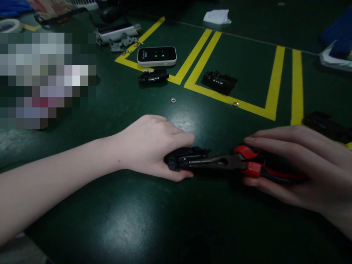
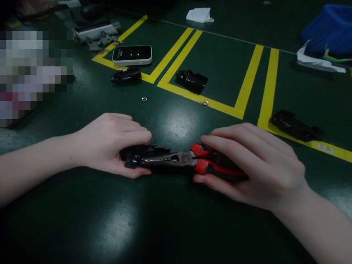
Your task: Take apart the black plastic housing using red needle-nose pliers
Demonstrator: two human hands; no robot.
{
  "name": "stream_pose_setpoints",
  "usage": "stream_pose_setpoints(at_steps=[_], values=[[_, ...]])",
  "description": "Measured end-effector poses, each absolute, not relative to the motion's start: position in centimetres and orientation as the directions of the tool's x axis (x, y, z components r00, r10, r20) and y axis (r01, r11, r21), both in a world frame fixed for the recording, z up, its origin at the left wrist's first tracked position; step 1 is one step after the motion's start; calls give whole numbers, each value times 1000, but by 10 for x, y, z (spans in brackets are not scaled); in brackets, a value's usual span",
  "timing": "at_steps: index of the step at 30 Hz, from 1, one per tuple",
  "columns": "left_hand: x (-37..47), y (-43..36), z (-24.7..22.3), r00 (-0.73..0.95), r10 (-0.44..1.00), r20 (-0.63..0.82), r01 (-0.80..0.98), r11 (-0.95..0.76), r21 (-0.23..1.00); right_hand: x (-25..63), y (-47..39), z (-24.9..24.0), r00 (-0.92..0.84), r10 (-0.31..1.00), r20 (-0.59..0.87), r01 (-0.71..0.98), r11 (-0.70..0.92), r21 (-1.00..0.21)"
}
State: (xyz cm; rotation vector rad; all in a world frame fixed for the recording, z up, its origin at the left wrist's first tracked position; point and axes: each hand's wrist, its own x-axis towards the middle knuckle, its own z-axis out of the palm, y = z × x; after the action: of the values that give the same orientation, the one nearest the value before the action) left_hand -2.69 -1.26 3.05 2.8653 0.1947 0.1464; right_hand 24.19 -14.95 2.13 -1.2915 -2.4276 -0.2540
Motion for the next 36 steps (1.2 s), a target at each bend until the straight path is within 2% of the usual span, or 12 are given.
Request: stream_pose_setpoints(at_steps=[31, 36], values=[[-27, -11, 28, 987, 112, 114, 83, -968, 235, 242, -146, 19, -559, 742, 370, 799, 602, 0], [-27, -11, 28, 987, 121, 109, 89, -961, 263, 246, -146, 21, -558, 739, 376, 796, 605, -8]])
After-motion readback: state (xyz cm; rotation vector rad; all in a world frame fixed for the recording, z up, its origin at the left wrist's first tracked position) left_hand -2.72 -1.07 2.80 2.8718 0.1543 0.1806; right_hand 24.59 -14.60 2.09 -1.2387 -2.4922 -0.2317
